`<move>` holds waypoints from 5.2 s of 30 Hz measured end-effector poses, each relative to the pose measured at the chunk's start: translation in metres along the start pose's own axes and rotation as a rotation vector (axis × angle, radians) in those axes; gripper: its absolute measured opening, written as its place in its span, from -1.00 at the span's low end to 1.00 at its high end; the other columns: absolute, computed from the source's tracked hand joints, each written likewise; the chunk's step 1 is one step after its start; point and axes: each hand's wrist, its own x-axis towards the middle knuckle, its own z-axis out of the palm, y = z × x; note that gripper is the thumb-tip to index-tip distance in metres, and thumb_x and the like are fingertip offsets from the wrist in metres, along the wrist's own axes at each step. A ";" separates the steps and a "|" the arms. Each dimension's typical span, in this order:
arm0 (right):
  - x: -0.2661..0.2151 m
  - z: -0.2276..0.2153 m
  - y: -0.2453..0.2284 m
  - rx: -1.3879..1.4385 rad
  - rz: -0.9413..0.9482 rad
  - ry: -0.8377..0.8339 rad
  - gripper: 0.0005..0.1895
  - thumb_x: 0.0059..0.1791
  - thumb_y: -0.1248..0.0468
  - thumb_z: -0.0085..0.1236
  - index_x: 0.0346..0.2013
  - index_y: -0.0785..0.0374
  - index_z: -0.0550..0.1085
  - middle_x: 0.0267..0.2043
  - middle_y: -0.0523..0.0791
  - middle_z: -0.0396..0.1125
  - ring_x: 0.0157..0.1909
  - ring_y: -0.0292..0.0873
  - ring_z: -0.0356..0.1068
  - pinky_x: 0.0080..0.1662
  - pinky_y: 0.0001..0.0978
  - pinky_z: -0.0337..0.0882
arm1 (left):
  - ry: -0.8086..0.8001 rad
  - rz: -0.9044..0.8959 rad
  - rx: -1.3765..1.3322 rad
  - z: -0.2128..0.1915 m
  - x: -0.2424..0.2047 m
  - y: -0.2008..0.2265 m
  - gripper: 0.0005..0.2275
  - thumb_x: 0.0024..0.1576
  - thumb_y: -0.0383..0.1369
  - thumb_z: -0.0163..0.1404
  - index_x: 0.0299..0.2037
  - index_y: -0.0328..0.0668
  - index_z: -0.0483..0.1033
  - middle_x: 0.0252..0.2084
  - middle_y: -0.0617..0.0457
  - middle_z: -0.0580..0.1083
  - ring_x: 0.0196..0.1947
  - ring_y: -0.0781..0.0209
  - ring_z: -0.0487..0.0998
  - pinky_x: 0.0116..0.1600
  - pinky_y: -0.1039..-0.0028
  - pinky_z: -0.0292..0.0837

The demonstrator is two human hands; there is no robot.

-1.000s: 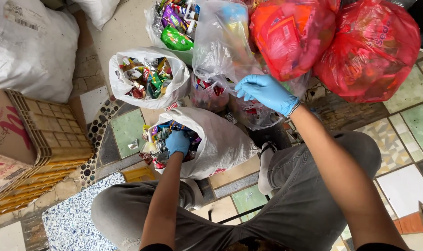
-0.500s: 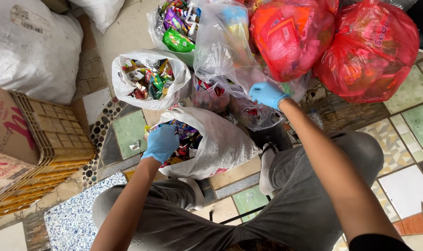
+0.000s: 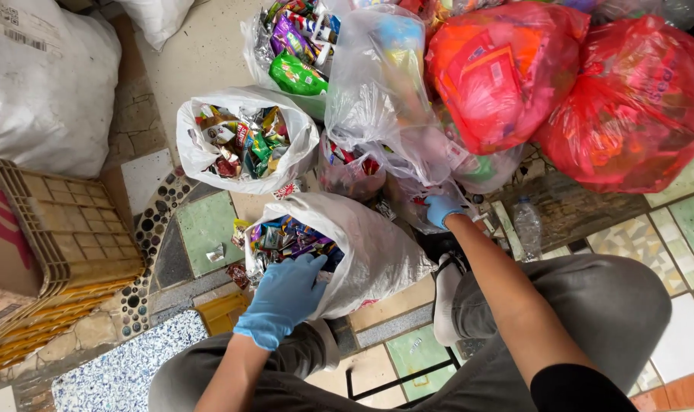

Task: The person sits on the floor and repeatedly picks small snack packets from a clear plastic bag, then places them into a white sack. The hands handle individual packets one at a time throughout the clip.

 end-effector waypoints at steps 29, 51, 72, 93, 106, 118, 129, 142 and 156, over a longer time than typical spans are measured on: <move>0.053 0.047 0.001 -0.426 0.146 -0.055 -0.66 -0.08 0.19 0.13 0.00 -0.01 0.52 0.04 -0.07 0.44 0.08 0.04 0.45 -0.01 -0.10 0.55 | 0.063 0.122 -0.010 -0.019 -0.026 0.026 -0.53 0.15 -0.18 0.03 0.27 -0.02 0.29 -0.01 -0.01 0.39 -0.22 -0.14 0.48 -0.18 0.04 0.39; -0.017 -0.028 -0.007 0.124 0.008 0.303 -0.80 0.05 0.05 0.15 -0.10 -0.12 0.64 -0.11 -0.06 0.54 -0.01 0.09 0.51 -0.02 -0.12 0.54 | -0.007 0.128 0.105 -0.016 -0.001 0.029 -0.50 0.22 -0.13 -0.10 0.40 0.09 0.26 0.00 -0.02 0.48 -0.10 -0.11 0.59 0.03 0.07 0.46; -0.246 -0.151 -0.158 0.876 -0.416 0.254 -0.71 0.02 0.23 0.23 0.00 0.26 0.57 -0.36 0.03 0.54 -0.31 -0.20 0.51 -0.12 -0.33 0.54 | 0.458 0.195 -1.090 -0.028 0.059 0.077 -0.58 0.16 -0.23 0.20 0.24 0.10 0.49 0.13 0.06 0.57 0.03 0.17 0.61 0.22 0.29 0.54; -0.254 -0.151 -0.182 0.689 -0.461 0.244 -0.86 0.03 0.21 0.07 -0.24 0.09 0.58 -0.30 -0.19 0.57 -0.29 -0.24 0.49 -0.10 -0.39 0.50 | 0.595 -0.101 -0.816 0.019 0.115 -0.055 -0.81 0.14 -0.29 0.19 -0.05 0.18 0.66 -0.15 0.18 0.65 -0.12 0.24 0.67 0.07 0.33 0.58; -0.244 -0.153 -0.159 0.533 -0.663 0.436 -0.90 0.07 0.34 0.09 -0.23 0.16 0.57 -0.30 -0.11 0.55 -0.20 -0.10 0.55 -0.05 -0.20 0.52 | 0.444 -0.281 -0.430 0.099 0.106 -0.077 -0.89 0.11 -0.42 0.07 -0.17 -0.06 0.56 -0.21 -0.08 0.60 -0.08 -0.18 0.64 0.04 0.08 0.58; -0.244 -0.164 -0.147 0.427 -0.604 0.567 -0.90 0.07 0.32 0.12 -0.21 0.15 0.59 -0.32 -0.06 0.54 -0.19 0.02 0.55 -0.08 -0.13 0.52 | 0.527 -0.033 0.183 0.141 0.133 -0.046 -0.87 0.02 -0.47 0.07 -0.56 -0.13 0.61 -0.60 -0.02 0.55 -0.50 -0.04 0.61 -0.39 0.19 0.52; -0.128 -0.143 -0.051 0.043 -0.063 0.369 -0.73 0.02 0.03 -0.01 -0.11 -0.10 0.61 -0.10 0.02 0.53 0.07 0.20 0.46 0.09 0.03 0.45 | 0.067 -0.121 -0.020 -0.016 0.017 0.002 -0.62 0.19 -0.10 -0.05 0.16 0.06 0.55 -0.01 0.01 0.62 -0.01 -0.06 0.64 0.00 0.13 0.55; -0.054 -0.023 -0.029 0.136 -0.026 0.073 -0.52 0.10 0.17 -0.19 0.30 0.08 0.42 0.22 0.11 0.39 0.28 0.22 0.33 0.32 0.03 0.32 | 0.036 -0.073 -0.134 -0.048 -0.010 -0.003 -0.51 0.23 -0.08 -0.15 0.41 0.22 0.27 0.27 0.10 0.45 0.17 -0.09 0.53 0.23 0.03 0.40; -0.010 0.016 -0.011 -0.176 0.178 0.128 -0.40 0.08 0.00 -0.04 0.44 -0.19 0.22 -0.07 0.07 0.53 -0.12 0.12 0.55 -0.20 0.05 0.58 | 0.086 -0.025 -0.045 -0.026 -0.016 -0.006 -0.48 0.22 -0.08 -0.14 0.43 0.14 0.24 0.30 0.02 0.42 0.15 -0.11 0.52 0.25 -0.03 0.34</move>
